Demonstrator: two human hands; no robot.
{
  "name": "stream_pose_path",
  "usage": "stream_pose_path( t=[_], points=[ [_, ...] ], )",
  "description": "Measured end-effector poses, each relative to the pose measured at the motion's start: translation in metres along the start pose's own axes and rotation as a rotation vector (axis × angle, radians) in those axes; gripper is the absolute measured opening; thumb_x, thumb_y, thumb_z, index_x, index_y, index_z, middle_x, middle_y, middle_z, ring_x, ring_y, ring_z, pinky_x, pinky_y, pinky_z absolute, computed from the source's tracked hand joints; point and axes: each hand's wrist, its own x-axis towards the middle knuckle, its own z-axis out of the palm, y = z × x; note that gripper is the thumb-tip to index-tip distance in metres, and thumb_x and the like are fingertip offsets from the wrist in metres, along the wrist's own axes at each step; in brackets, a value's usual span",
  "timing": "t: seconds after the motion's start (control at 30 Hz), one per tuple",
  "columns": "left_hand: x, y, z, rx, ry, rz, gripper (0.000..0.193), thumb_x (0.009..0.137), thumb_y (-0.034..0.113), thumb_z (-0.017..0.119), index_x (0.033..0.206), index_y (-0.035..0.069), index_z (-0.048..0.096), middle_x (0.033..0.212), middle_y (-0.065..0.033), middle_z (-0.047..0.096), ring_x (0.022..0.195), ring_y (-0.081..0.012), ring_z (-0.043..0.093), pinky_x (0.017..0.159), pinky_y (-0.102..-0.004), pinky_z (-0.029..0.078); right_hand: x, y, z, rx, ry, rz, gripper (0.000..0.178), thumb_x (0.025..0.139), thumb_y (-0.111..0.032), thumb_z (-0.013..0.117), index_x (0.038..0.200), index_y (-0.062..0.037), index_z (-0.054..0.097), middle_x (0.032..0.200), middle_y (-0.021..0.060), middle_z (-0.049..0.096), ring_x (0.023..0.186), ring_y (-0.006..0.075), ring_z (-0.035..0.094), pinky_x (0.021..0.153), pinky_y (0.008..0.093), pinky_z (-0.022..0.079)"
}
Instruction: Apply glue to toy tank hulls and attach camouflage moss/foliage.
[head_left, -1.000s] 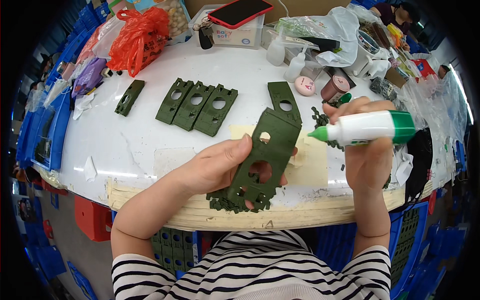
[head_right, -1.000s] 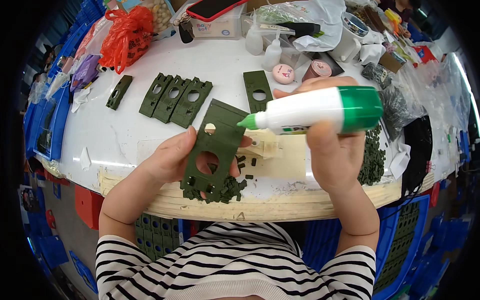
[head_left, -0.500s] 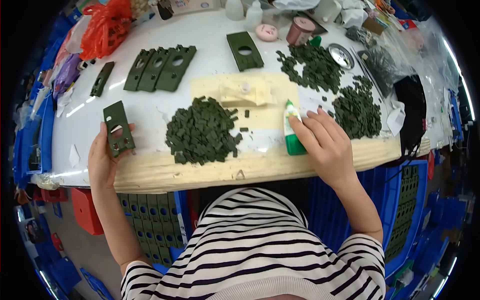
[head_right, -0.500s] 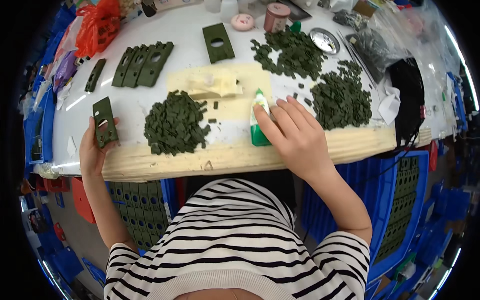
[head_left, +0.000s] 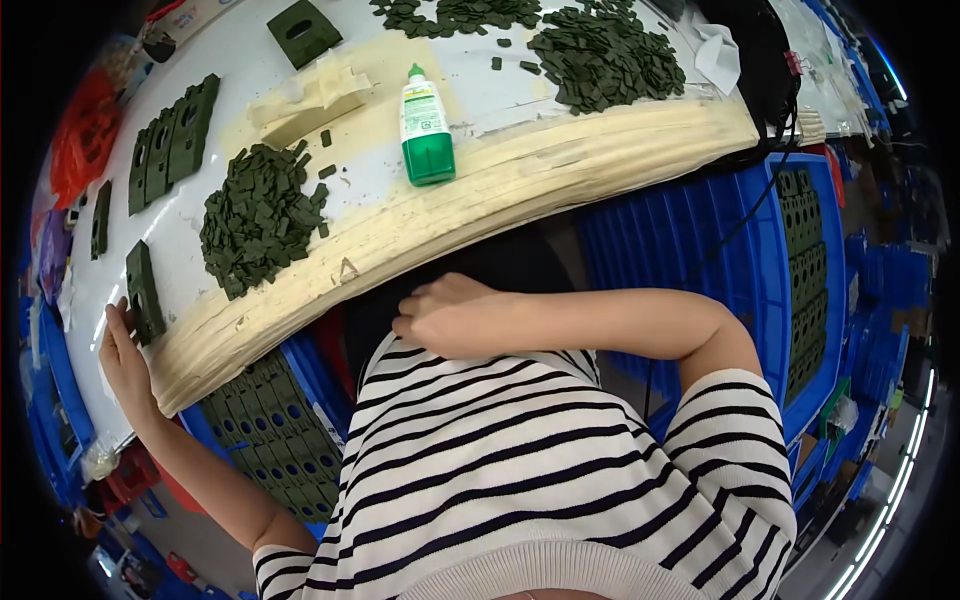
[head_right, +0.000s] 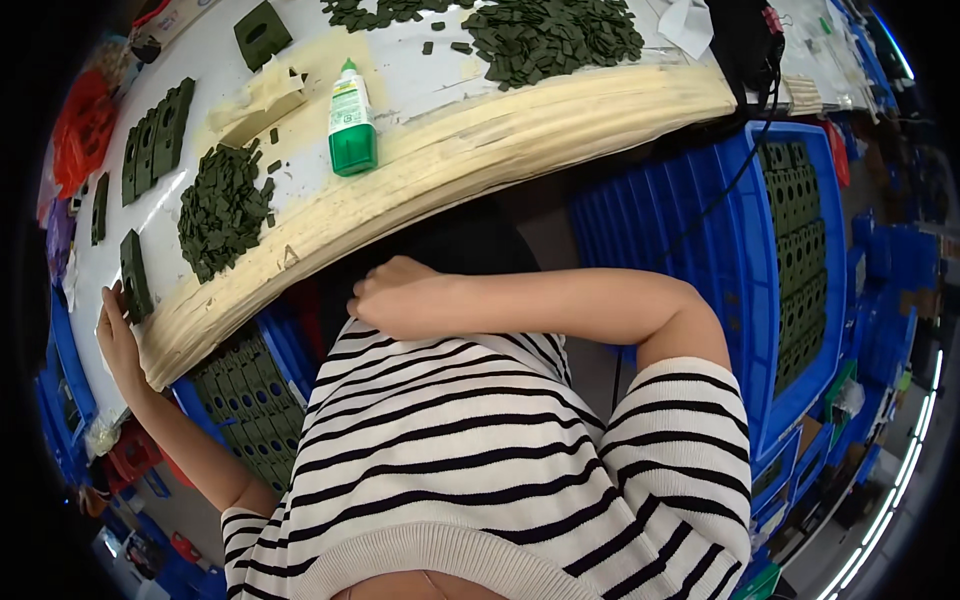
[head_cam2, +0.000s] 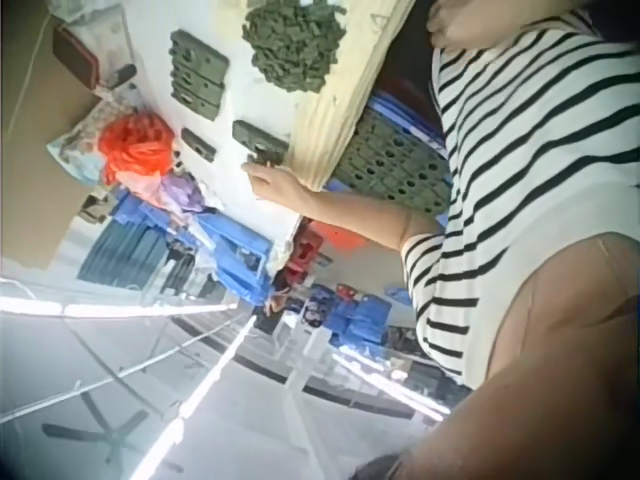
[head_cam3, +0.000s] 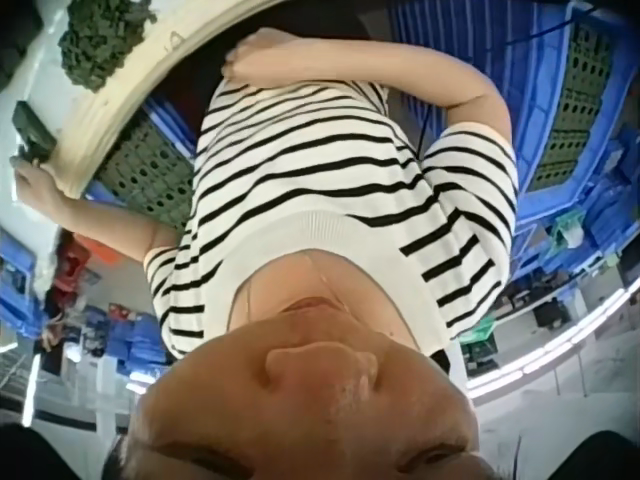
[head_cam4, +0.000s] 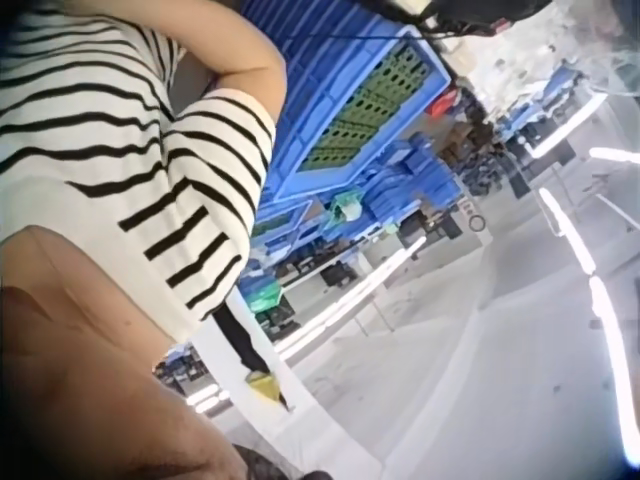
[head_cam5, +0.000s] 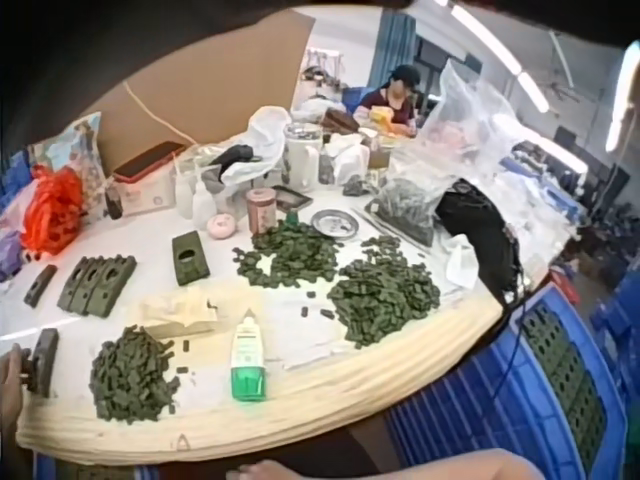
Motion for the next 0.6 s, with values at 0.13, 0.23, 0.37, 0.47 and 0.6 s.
stream_pose_path(
  t=[0.13, 0.23, 0.37, 0.47, 0.6],
  points=[
    [-0.063, 0.08, 0.011, 0.011, 0.319, 0.413, 0.029, 0.097, 0.017, 0.047, 0.112, -0.004, 0.06, 0.108, -0.0152, 0.064, 0.102, -0.0218, 0.06, 0.088, -0.0293, 0.045, 0.037, 0.025, 0.009, 0.191, -0.009, 0.149, 0.024, 0.086, -0.015, 0.054, 0.101, 0.0033, 0.059, 0.097, 0.0195, 0.062, 0.093, 0.0359, 0.061, 0.079, 0.0417, 0.05],
    [-0.134, 0.132, 0.053, -0.114, 0.021, 0.941, 0.011, 0.082, 0.0, 0.059, 0.092, -0.003, 0.063, 0.09, -0.0132, 0.065, 0.078, -0.0187, 0.061, 0.072, -0.0293, 0.048, 0.054, 0.031, 0.023, 0.101, 0.086, 0.055, 0.029, 0.087, -0.016, 0.053, 0.109, 0.0025, 0.056, 0.109, 0.0214, 0.058, 0.104, 0.035, 0.056, 0.087, 0.0409, 0.046],
    [-0.183, 0.149, 0.131, -0.198, -0.552, 1.159, 0.026, 0.073, 0.013, 0.064, 0.096, 0.002, 0.063, 0.093, -0.0072, 0.059, 0.086, -0.0212, 0.057, 0.069, -0.031, 0.047, 0.091, 0.017, 0.038, 0.271, -0.246, 0.096, 0.033, 0.088, -0.017, 0.051, 0.116, 0.0, 0.054, 0.12, 0.021, 0.051, 0.112, 0.0314, 0.05, 0.093, 0.0406, 0.042],
    [-0.186, 0.153, 0.175, -0.379, -0.629, 1.21, 0.019, 0.071, 0.013, 0.064, 0.088, 0.005, 0.061, 0.088, -0.0047, 0.056, 0.082, -0.0215, 0.054, 0.072, -0.0329, 0.045, 0.099, 0.015, 0.042, 0.226, -0.265, 0.058, 0.033, 0.088, -0.017, 0.051, 0.115, -0.0002, 0.054, 0.12, 0.0208, 0.052, 0.111, 0.0314, 0.05, 0.092, 0.0405, 0.042],
    [-0.192, 0.182, 0.214, -0.491, -0.733, 1.313, 0.026, 0.072, 0.016, 0.064, 0.097, 0.009, 0.059, 0.087, -0.003, 0.05, 0.087, -0.0199, 0.05, 0.074, -0.0338, 0.044, 0.096, 0.026, 0.031, 0.204, -0.243, 0.089, 0.032, 0.088, -0.017, 0.051, 0.115, -0.0004, 0.054, 0.119, 0.0205, 0.052, 0.111, 0.0315, 0.05, 0.092, 0.0404, 0.042]
  ],
)
